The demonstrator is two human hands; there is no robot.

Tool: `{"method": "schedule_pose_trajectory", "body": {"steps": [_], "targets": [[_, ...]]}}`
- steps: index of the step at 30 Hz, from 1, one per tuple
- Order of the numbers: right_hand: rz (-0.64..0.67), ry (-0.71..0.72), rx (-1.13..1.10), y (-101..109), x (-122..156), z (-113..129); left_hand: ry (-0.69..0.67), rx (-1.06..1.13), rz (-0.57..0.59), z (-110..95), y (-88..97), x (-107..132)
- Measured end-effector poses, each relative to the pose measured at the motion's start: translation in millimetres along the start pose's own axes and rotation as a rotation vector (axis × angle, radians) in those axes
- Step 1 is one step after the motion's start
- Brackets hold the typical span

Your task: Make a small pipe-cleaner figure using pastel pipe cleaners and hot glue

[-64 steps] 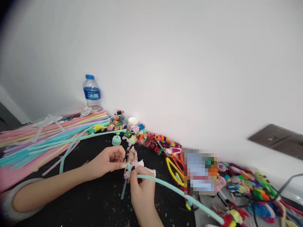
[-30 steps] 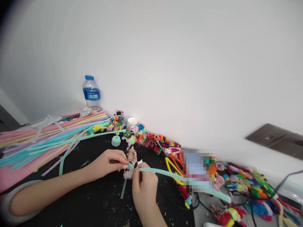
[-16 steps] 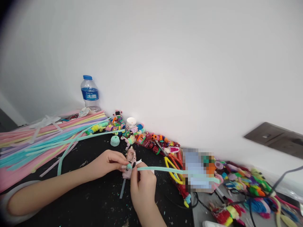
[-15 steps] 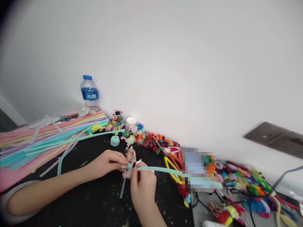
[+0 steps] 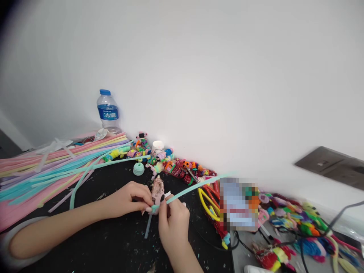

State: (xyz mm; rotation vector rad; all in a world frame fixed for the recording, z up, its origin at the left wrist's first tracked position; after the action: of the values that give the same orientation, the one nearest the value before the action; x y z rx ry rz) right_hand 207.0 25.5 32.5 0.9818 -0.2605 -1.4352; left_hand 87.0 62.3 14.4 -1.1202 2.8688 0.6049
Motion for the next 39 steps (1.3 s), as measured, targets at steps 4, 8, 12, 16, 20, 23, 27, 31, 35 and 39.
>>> {"method": "schedule_pose_trajectory", "body": {"steps": [4,8,12,16,20,23,27,31,35,39], "targets": [[0.07,0.023,-0.024,-5.4,-1.4,2.6,-0.062,-0.125,0.039,-7.7,-1.9,-0.8],[0.111,0.063,0.014,-9.4,0.8,7.0,-0.142,-0.271,0.08,-17.3,-6.4,-0.4],[0.112,0.098,0.037,-10.2,2.8,11.3,-0.147,-0.311,0.09,-18.0,-8.6,0.4],[0.095,0.093,0.056,-9.9,2.5,11.2,-0.087,-0.307,0.057,-12.7,-5.5,0.4],[0.068,0.03,0.014,-8.8,1.0,5.8,-0.044,-0.231,0.007,-9.3,-0.3,0.0],[0.072,-0.026,-0.063,-9.2,0.2,2.0,-0.015,-0.168,-0.029,-7.9,3.9,-0.5],[0.087,-0.072,-0.149,-10.5,-0.3,0.1,0.03,-0.078,-0.083,-4.4,9.2,-0.7],[0.092,-0.082,-0.183,-11.2,-1.3,0.9,0.057,0.052,-0.099,0.5,9.6,-0.5],[0.09,-0.073,-0.197,-11.1,-2.5,5.3,0.068,0.104,-0.137,1.3,11.0,0.4],[0.074,-0.063,-0.192,-9.9,-1.9,9.2,0.066,0.125,-0.157,0.7,10.5,0.3]]}}
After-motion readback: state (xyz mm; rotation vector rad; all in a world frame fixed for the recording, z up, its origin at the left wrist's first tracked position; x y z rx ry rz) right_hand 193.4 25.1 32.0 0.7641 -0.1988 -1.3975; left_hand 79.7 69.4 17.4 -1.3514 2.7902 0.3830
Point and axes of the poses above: each hand's wrist, its own x-axis away from the middle knuckle, its own y-axis out of the back of the hand, z = x × y, the point moved 8 cm from there along -x, towards the middle knuckle, and after that the axes turned 7 degrees about z, right-handed, at the moved point
